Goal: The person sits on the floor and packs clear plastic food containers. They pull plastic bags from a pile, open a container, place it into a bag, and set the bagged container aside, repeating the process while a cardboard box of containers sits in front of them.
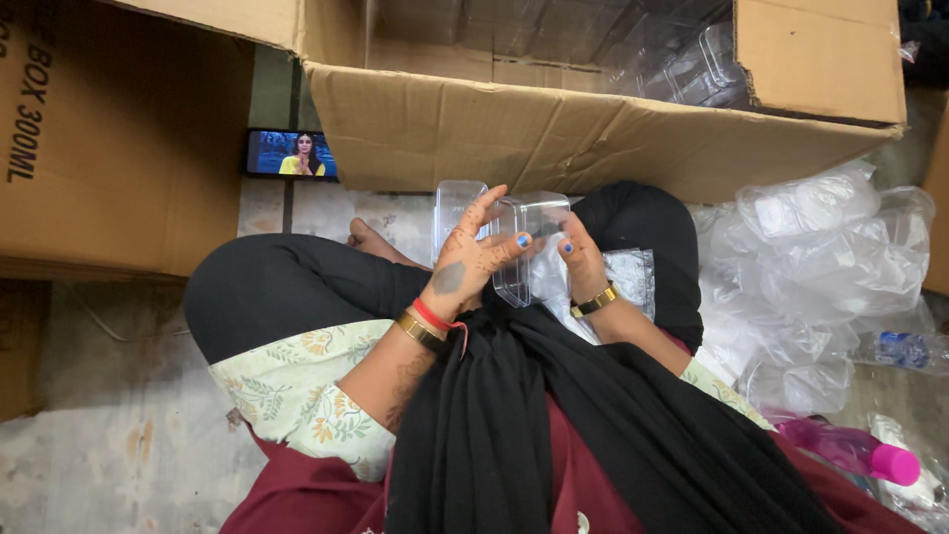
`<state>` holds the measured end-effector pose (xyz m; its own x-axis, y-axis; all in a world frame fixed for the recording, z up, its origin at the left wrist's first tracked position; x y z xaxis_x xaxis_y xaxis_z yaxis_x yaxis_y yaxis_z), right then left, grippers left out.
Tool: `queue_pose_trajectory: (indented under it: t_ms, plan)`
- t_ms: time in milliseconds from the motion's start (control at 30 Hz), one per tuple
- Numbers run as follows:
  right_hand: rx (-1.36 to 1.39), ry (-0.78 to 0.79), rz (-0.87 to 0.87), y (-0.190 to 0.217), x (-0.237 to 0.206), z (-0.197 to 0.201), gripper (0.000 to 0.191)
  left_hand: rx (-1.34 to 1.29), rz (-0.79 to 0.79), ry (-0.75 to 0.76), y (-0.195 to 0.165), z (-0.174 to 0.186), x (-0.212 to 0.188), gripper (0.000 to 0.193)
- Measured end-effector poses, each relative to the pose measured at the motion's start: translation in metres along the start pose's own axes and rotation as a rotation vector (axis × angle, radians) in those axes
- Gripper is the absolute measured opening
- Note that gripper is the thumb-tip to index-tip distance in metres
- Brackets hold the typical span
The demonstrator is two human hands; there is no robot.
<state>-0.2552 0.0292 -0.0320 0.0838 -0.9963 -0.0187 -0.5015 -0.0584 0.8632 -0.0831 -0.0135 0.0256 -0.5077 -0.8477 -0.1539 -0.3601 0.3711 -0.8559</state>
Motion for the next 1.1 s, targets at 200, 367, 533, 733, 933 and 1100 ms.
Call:
queue_pose_trajectory:
  t_ms: [200, 367, 533, 733, 933, 1100]
  plan:
    - [-0.328, -0.014, 0.073, -0.004, 0.001, 0.013, 0.086, 0.598, -0.145, -0.094, -0.019, 0.002, -0.008, 0.099]
    - [0.053, -0.102, -0.132, -0.024, 0.002, 0.024, 0.089, 0.520, -0.173, -0.088, -0.011, 0.000, -0.004, 0.101]
    - [0.362, -0.024, -0.235, -0.028, 0.011, 0.016, 0.088, 0.481, -0.328, -0.089, 0.002, -0.003, 0.007, 0.092]
    - [0.419, -0.150, -0.425, -0.052, 0.003, 0.031, 0.079, 0.180, -0.081, -0.069, 0.028, 0.001, 0.015, 0.087]
    - [0.060, -0.047, -0.256, -0.050, 0.007, 0.031, 0.073, -0.141, 0.038, -0.119, 0.020, -0.001, 0.008, 0.083]
    - [0.110, 0.186, -0.154, -0.031, 0.007, -0.009, 0.096, 0.116, -0.080, -0.377, 0.003, 0.022, 0.004, 0.087]
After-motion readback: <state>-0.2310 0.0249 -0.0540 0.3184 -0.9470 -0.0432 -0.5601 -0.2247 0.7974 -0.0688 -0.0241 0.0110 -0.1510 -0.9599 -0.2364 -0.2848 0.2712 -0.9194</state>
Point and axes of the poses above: each hand's wrist, its own x-axis towards the middle knuckle, its own z-axis out of the back of the hand, y = z × x, the point moved 8 cm from there along x, towards the middle knuckle, and after that the axes turned 7 degrees about x, right-handed, at the moved point
